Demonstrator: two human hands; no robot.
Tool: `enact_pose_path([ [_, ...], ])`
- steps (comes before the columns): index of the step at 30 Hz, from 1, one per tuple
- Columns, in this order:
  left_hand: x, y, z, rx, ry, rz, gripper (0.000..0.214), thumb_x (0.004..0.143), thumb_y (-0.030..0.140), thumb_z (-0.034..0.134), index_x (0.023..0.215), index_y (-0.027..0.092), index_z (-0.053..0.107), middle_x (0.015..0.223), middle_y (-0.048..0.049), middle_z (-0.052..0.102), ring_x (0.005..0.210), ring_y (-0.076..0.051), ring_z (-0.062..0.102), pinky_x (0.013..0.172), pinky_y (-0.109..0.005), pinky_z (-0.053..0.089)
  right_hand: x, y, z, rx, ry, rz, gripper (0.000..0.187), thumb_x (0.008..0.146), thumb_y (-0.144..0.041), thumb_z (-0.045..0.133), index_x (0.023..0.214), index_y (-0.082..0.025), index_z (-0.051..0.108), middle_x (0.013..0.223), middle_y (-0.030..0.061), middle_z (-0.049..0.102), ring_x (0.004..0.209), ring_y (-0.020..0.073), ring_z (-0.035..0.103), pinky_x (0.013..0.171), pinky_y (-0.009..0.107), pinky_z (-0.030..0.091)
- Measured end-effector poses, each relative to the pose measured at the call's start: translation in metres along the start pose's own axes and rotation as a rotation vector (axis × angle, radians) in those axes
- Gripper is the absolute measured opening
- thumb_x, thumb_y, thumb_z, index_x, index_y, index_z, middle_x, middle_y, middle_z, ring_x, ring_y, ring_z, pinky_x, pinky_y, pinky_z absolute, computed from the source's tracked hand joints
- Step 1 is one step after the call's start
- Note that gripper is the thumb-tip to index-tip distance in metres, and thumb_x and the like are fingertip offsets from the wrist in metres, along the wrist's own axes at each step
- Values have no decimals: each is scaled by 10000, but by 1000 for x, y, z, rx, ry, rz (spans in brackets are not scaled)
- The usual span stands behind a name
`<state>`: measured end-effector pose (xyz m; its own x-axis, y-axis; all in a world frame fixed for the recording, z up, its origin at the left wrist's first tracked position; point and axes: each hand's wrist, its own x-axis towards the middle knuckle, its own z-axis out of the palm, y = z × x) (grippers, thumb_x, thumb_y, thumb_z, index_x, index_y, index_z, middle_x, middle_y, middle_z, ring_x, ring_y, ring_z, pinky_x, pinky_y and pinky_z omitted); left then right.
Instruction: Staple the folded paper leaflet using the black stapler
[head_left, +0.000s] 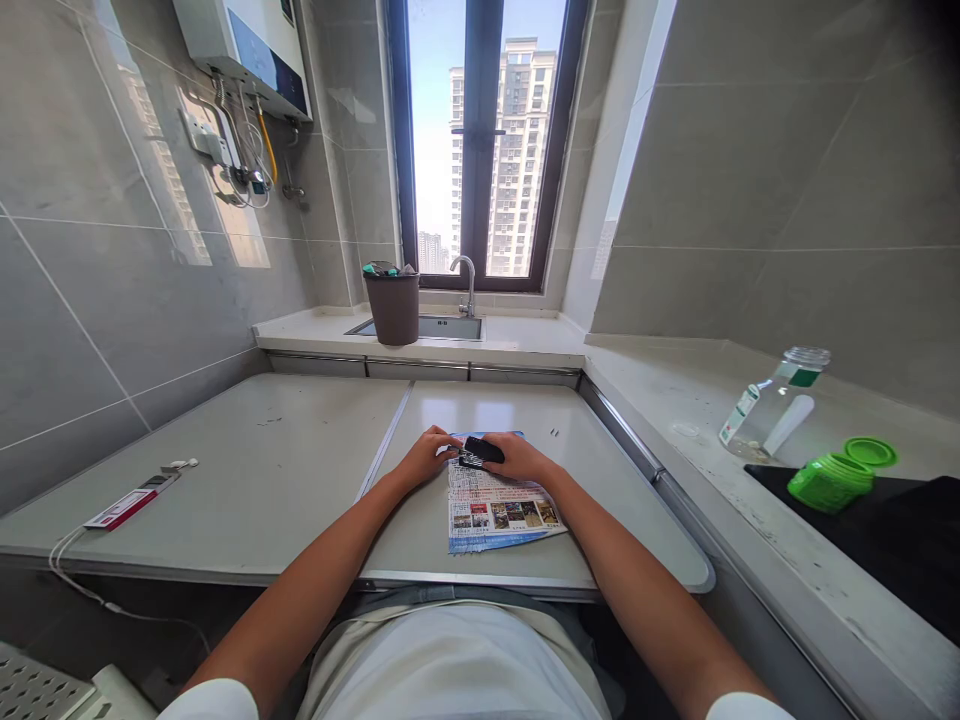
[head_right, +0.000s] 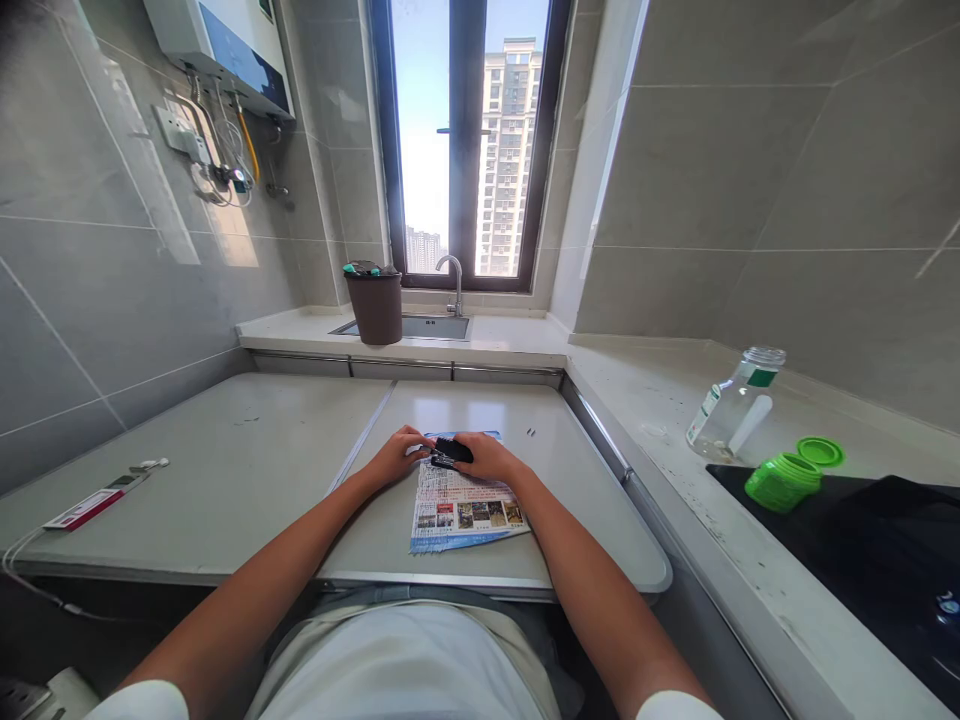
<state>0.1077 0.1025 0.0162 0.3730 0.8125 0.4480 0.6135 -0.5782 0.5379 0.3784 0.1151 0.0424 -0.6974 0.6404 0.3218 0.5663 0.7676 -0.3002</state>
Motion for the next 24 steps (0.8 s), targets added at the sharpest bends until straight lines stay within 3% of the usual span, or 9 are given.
enact_pose_path([
  [24,-3,-4,-2,-26,-31,-66,246,852,332,764,1082,263,819,1016,-76,738,1017,-240,646,935,-379,509,0,-1,-1,5,-9,10,214,848,-343,736,1008,-221,662,935,38,725,820,199,636,700,262,391],
])
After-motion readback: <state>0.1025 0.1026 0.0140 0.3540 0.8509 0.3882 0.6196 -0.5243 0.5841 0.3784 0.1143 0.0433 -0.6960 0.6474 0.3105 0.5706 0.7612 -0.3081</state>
